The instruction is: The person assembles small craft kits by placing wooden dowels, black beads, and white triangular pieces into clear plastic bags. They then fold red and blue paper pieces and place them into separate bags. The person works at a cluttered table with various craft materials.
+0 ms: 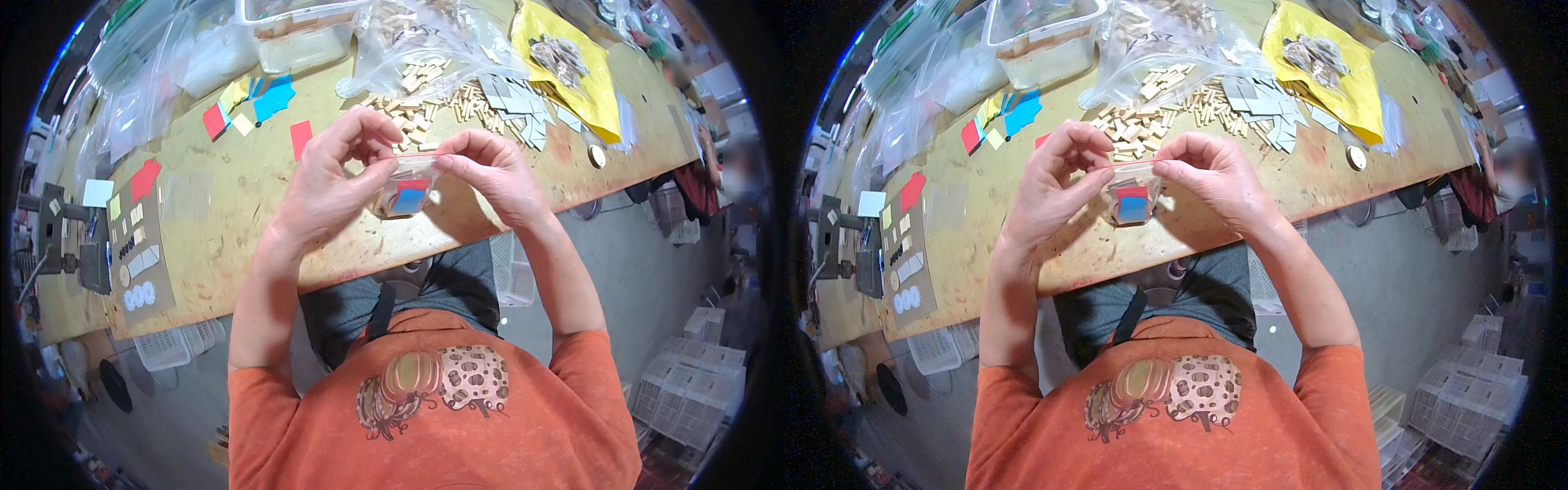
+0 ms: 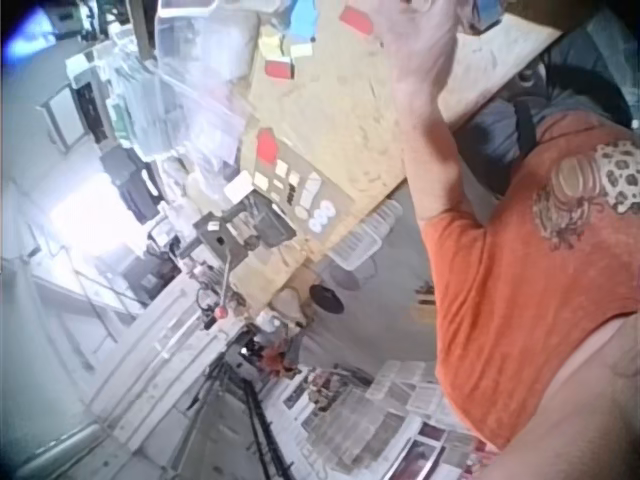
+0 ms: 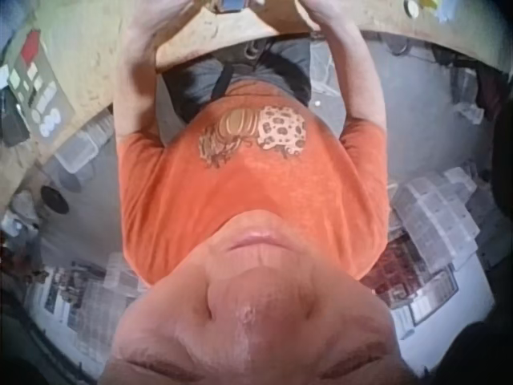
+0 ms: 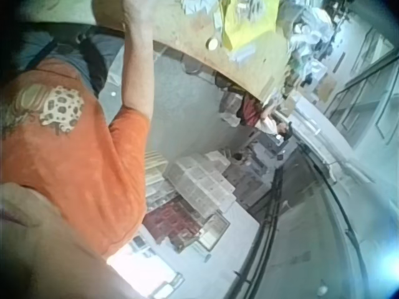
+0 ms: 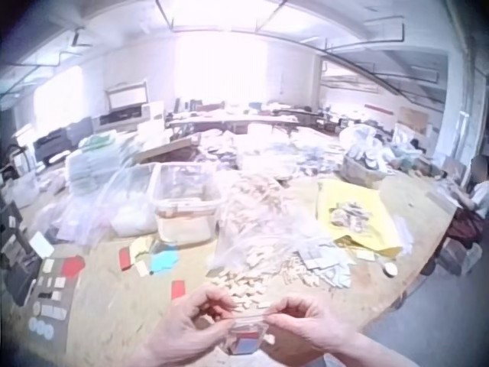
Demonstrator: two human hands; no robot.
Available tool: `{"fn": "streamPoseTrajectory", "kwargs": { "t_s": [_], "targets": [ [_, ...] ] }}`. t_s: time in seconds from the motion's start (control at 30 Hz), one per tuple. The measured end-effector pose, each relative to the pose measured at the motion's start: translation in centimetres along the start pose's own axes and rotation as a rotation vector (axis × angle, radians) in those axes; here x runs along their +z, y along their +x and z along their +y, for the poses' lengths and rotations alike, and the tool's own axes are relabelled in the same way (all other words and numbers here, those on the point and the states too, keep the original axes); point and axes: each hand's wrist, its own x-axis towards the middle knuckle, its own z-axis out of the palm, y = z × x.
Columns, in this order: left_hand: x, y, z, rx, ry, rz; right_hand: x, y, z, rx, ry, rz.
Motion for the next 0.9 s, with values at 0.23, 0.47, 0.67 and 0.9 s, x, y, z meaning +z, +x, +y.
{"fn": "streamPoseTrajectory", "kwargs": {
  "t_s": [0.23, 0.47, 0.67, 0.9],
  "targets": [
    [0.4, -0.3, 0.3, 0.030, 0.344, 0.043, 2.8, -1.3, -1.3, -0.314, -0.479, 0.171],
    [2.5, -0.4, 0.3, 0.296, 0.564, 0.091, 4.5, -2.8, -0.9, -0.638, -0.824, 0.303],
    [2.8, -0.7, 1.4, 0.508, 0.534, -0.114, 3.1, -6.6, -1.6, -0.551, -0.722, 0.232],
    [3.2, -2.9, 0.3, 0.532, 0.597, -0.288, -0.7, -13.2, -3.3, -0.139, -0.623, 0.264]
  ]
}}
